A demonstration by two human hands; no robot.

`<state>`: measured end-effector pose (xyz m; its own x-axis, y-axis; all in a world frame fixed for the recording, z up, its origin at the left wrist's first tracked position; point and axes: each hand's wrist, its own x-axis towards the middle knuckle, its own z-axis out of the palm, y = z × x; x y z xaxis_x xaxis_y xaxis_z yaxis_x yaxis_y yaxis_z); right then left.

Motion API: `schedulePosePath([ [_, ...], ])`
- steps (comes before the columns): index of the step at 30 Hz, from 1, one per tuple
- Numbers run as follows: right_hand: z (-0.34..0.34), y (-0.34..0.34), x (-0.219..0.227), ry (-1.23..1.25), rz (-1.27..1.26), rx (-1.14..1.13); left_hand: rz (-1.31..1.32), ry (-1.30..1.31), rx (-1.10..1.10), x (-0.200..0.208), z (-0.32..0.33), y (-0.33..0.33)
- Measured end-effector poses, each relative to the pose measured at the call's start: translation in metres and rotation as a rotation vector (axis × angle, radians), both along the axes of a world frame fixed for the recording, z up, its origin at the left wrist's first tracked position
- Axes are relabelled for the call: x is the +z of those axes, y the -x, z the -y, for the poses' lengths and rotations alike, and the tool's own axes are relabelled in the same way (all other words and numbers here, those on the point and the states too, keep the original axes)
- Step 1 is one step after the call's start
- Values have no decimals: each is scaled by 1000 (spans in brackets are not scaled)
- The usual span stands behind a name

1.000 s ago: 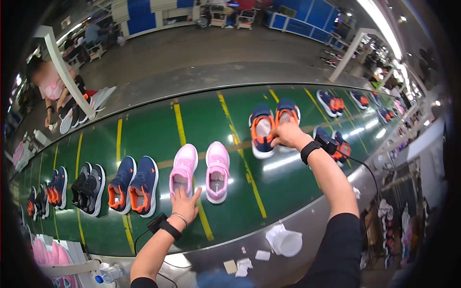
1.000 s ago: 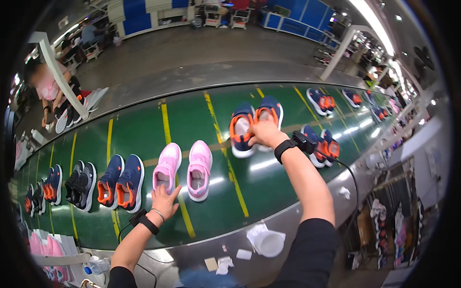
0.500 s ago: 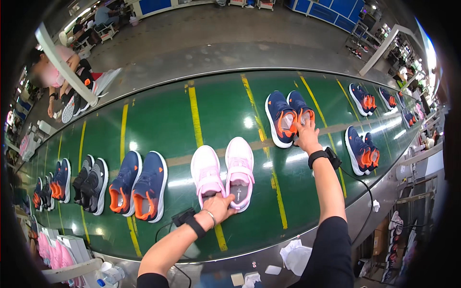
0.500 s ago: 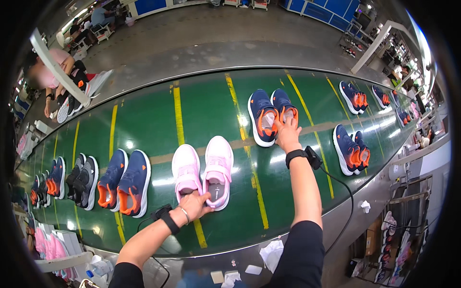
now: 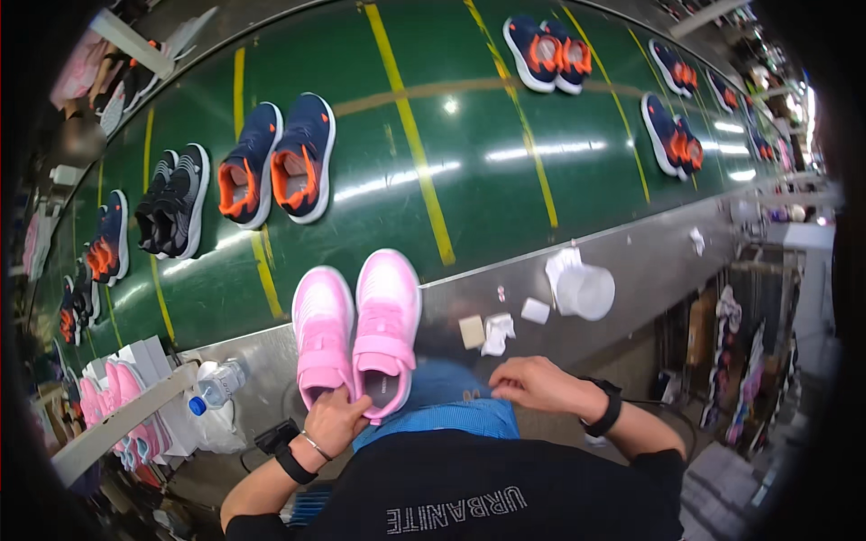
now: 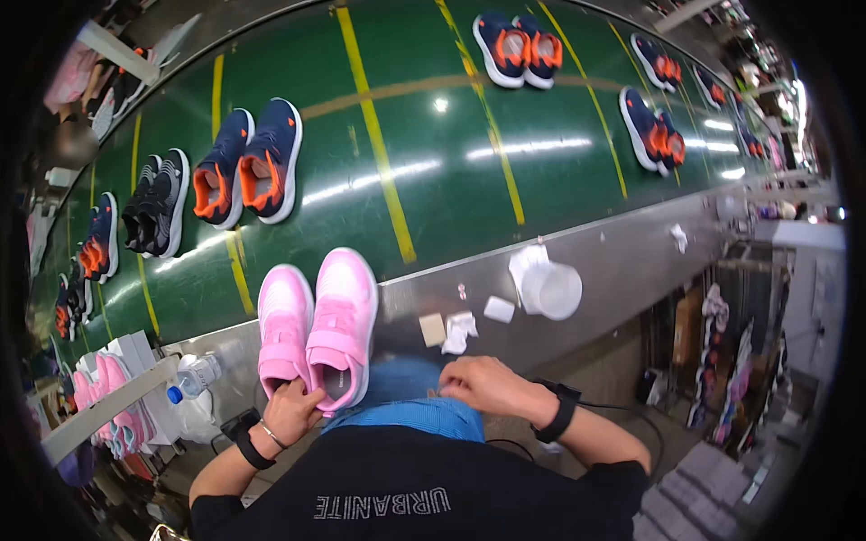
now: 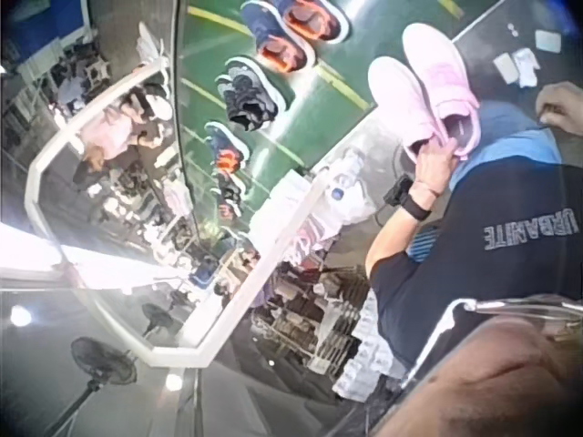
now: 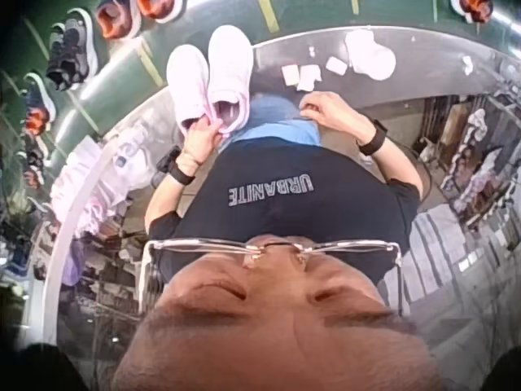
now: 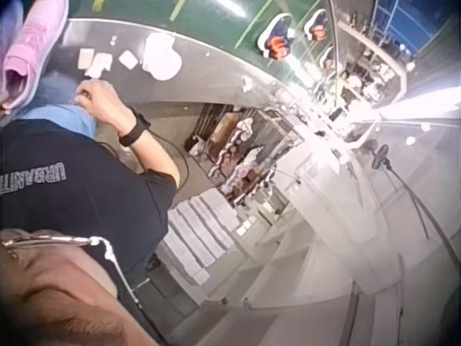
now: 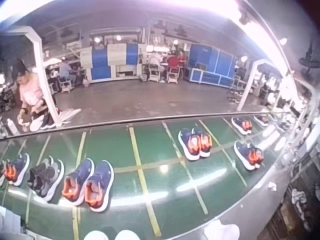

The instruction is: Inspecting and cleaning shoes on a conveyor belt in a shoe factory.

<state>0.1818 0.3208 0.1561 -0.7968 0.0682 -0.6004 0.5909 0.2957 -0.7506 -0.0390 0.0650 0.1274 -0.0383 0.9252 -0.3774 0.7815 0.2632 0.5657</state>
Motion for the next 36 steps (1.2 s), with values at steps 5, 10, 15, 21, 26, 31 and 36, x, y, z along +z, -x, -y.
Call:
schedulePosePath([
  [5, 58, -36, -88, -321, 4, -413, -72, 158, 60, -46, 62, -23],
  [10, 68, -22, -134, -996, -225, -589, -87, 164, 6, -6, 64, -19],
  [15, 62, -22, -144, -703, -328, -884, 26, -206, 113, 14, 28, -11],
  [21, 88, 90, -109, -316, -537, -757, -140, -125, 166, -42, -4, -36],
  [26, 80, 177, -148, -574, -648, -363, -104, -146, 150, -53, -6, -36],
  [31, 85, 167, -153, -469, -714, -246, -52, -128, 247, -59, -2, -26],
  [36, 94, 134, -149, -263, -569, -408, -47, -111, 256, -58, 1, -27],
])
